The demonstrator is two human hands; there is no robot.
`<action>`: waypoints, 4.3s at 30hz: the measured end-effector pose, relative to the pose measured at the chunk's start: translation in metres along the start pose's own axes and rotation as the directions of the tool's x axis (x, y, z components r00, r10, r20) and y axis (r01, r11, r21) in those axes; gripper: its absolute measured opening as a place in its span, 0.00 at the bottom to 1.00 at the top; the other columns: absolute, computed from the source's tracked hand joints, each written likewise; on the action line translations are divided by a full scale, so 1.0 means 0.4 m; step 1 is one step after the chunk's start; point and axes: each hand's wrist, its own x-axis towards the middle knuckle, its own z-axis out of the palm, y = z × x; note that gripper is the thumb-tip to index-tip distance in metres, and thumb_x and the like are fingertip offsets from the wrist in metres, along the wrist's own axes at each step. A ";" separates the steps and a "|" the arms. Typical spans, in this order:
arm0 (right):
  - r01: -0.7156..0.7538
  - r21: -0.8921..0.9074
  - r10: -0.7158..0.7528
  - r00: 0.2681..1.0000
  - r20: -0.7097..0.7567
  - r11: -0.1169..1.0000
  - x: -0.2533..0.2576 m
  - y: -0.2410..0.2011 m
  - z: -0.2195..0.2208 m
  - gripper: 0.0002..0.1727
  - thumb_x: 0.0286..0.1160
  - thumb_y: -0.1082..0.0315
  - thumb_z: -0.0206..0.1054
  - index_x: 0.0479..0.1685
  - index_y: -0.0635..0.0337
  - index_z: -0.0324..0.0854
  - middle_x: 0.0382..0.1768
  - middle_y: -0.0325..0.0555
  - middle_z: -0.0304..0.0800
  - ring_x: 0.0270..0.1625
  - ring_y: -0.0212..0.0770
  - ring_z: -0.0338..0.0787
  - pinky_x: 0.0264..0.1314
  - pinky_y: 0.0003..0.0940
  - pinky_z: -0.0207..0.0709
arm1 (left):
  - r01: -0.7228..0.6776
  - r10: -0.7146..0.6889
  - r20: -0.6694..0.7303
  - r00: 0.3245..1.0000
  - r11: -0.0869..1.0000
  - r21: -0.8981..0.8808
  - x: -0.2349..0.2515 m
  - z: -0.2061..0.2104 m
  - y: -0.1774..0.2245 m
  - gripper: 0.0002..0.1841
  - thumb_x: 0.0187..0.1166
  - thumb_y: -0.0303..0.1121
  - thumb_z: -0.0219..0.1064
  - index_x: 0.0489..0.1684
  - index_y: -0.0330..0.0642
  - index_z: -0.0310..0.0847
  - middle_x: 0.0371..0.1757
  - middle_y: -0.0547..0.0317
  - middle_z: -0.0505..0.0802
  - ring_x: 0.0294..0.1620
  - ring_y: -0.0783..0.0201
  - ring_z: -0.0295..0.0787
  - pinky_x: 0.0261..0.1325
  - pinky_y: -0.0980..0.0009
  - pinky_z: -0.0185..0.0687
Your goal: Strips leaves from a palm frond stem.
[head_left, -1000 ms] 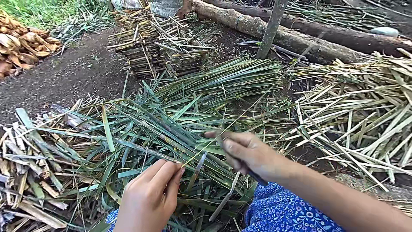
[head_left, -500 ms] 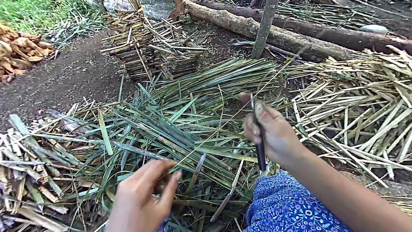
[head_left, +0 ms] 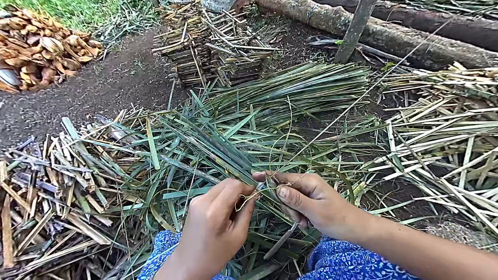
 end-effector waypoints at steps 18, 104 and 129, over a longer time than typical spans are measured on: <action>0.096 0.056 -0.073 0.947 -0.312 0.994 0.014 -0.024 -0.076 0.20 0.92 0.58 0.51 0.72 0.49 0.82 0.15 0.23 0.72 0.17 0.16 0.71 0.22 0.11 0.68 | 0.059 -0.052 0.057 0.997 0.991 -0.120 -0.016 -0.030 -0.030 0.10 0.83 0.34 0.65 0.35 0.39 0.85 0.27 0.65 0.87 0.26 0.86 0.78 0.31 0.92 0.73; -0.250 -0.042 0.250 0.912 0.325 0.967 -0.003 -0.011 -0.112 0.31 0.90 0.61 0.49 0.92 0.50 0.53 0.31 0.29 0.77 0.25 0.20 0.76 0.27 0.14 0.72 | 0.442 -0.386 0.241 0.890 0.861 -0.253 -0.027 -0.019 -0.073 0.11 0.85 0.36 0.58 0.40 0.48 0.88 0.26 0.81 0.87 0.21 0.90 0.78 0.23 0.92 0.74; 0.204 0.034 -0.174 0.901 -0.398 0.978 -0.015 -0.048 -0.147 0.21 0.92 0.56 0.49 0.77 0.41 0.76 0.19 0.26 0.78 0.19 0.20 0.76 0.24 0.13 0.73 | 0.330 -0.530 0.585 0.614 0.846 0.419 -0.021 -0.074 -0.215 0.11 0.85 0.36 0.66 0.49 0.43 0.94 0.51 0.46 0.95 0.55 0.42 0.92 0.58 0.34 0.80</action>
